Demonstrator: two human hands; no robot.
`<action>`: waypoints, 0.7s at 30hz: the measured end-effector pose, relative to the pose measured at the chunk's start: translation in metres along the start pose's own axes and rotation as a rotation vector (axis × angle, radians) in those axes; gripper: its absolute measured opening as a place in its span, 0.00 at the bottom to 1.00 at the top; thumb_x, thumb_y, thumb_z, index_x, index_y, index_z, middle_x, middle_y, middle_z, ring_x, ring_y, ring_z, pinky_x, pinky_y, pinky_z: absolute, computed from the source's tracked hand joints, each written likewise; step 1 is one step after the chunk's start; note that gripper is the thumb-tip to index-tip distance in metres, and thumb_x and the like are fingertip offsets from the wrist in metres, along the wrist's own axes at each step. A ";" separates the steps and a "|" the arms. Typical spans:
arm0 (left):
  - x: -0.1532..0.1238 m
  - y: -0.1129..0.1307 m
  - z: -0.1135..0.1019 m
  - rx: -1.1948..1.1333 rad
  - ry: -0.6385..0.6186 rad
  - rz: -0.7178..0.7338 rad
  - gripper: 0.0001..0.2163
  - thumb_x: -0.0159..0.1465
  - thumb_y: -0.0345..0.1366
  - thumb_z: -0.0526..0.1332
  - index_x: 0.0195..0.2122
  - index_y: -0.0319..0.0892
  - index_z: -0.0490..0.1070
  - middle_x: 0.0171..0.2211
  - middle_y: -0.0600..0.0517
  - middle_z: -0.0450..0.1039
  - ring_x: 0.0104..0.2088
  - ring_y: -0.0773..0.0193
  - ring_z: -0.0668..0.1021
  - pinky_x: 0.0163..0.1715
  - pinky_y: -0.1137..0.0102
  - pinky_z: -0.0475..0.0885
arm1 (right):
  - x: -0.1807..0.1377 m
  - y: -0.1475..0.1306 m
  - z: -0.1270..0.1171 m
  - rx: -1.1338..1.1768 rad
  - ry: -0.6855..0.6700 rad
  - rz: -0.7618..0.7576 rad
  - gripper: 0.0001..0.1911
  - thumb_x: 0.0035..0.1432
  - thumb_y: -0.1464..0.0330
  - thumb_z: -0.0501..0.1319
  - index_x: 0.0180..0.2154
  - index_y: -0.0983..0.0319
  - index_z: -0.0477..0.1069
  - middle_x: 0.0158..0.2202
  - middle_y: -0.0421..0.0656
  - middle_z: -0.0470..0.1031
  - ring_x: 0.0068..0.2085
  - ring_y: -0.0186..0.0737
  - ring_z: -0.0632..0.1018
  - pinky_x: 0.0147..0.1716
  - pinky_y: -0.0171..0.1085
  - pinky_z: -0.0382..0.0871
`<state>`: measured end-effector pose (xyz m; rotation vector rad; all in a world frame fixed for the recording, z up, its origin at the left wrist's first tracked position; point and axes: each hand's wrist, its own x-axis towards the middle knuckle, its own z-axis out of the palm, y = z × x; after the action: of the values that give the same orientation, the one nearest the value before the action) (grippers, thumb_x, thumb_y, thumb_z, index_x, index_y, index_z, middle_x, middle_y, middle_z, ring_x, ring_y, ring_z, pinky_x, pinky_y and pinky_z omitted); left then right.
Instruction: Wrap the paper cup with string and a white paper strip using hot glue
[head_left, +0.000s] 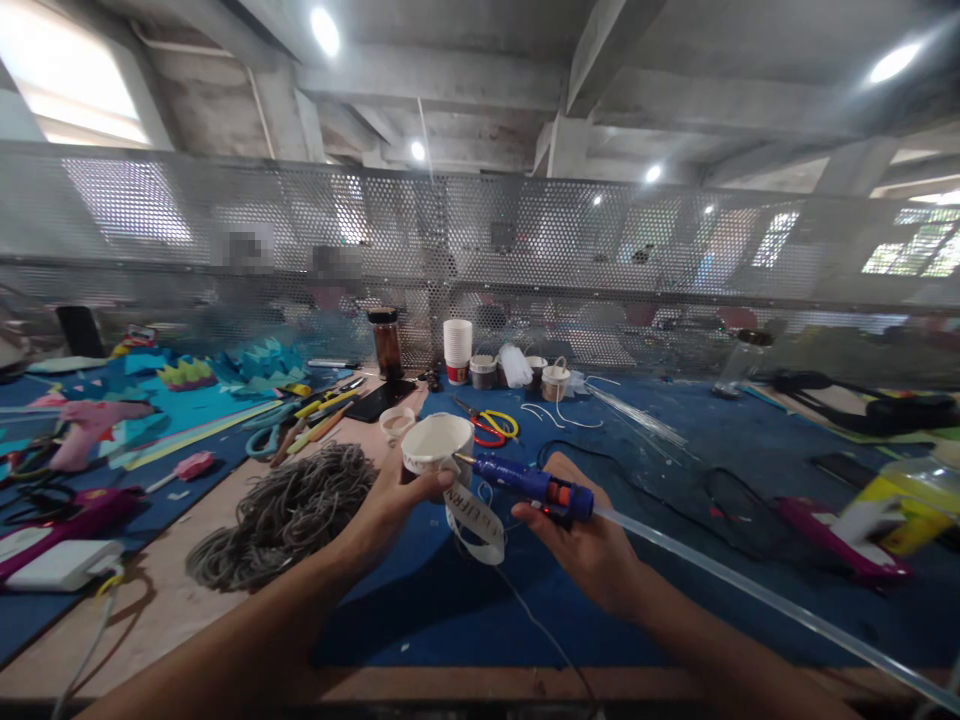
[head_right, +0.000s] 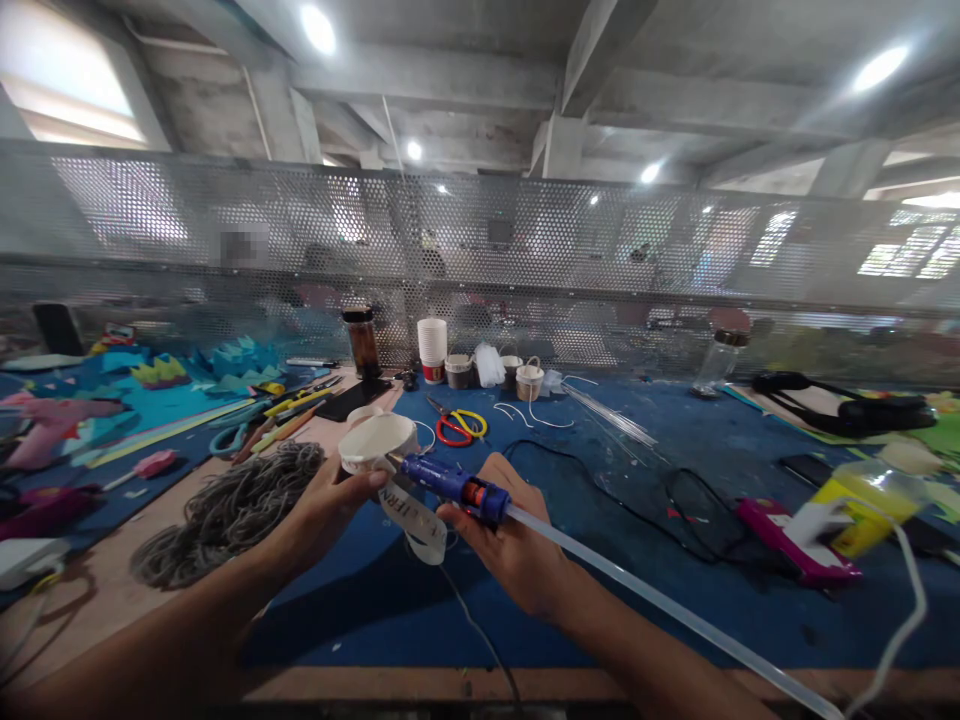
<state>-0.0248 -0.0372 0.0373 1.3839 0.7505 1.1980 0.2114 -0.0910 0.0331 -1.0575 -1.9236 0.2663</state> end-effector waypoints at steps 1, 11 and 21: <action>0.000 0.001 0.001 -0.002 -0.003 -0.003 0.20 0.58 0.39 0.69 0.51 0.42 0.71 0.43 0.47 0.75 0.43 0.55 0.74 0.40 0.67 0.69 | 0.000 0.000 -0.001 -0.011 -0.003 0.004 0.15 0.67 0.57 0.59 0.32 0.58 0.62 0.32 0.39 0.64 0.32 0.36 0.68 0.27 0.35 0.60; -0.002 0.002 0.002 -0.023 -0.016 -0.042 0.23 0.58 0.40 0.68 0.53 0.39 0.69 0.42 0.46 0.74 0.40 0.56 0.74 0.39 0.65 0.69 | 0.002 -0.002 -0.004 -0.026 0.019 0.016 0.15 0.67 0.57 0.58 0.32 0.58 0.62 0.31 0.38 0.62 0.30 0.36 0.66 0.29 0.36 0.59; -0.001 0.006 0.003 -0.086 -0.067 -0.037 0.20 0.58 0.40 0.68 0.50 0.42 0.72 0.42 0.48 0.74 0.39 0.57 0.73 0.39 0.66 0.69 | 0.003 0.001 -0.006 -0.033 0.017 0.024 0.15 0.68 0.57 0.58 0.32 0.59 0.62 0.32 0.39 0.63 0.32 0.36 0.66 0.30 0.35 0.59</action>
<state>-0.0236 -0.0406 0.0432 1.3273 0.6675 1.1371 0.2160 -0.0893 0.0371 -1.1016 -1.9073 0.2388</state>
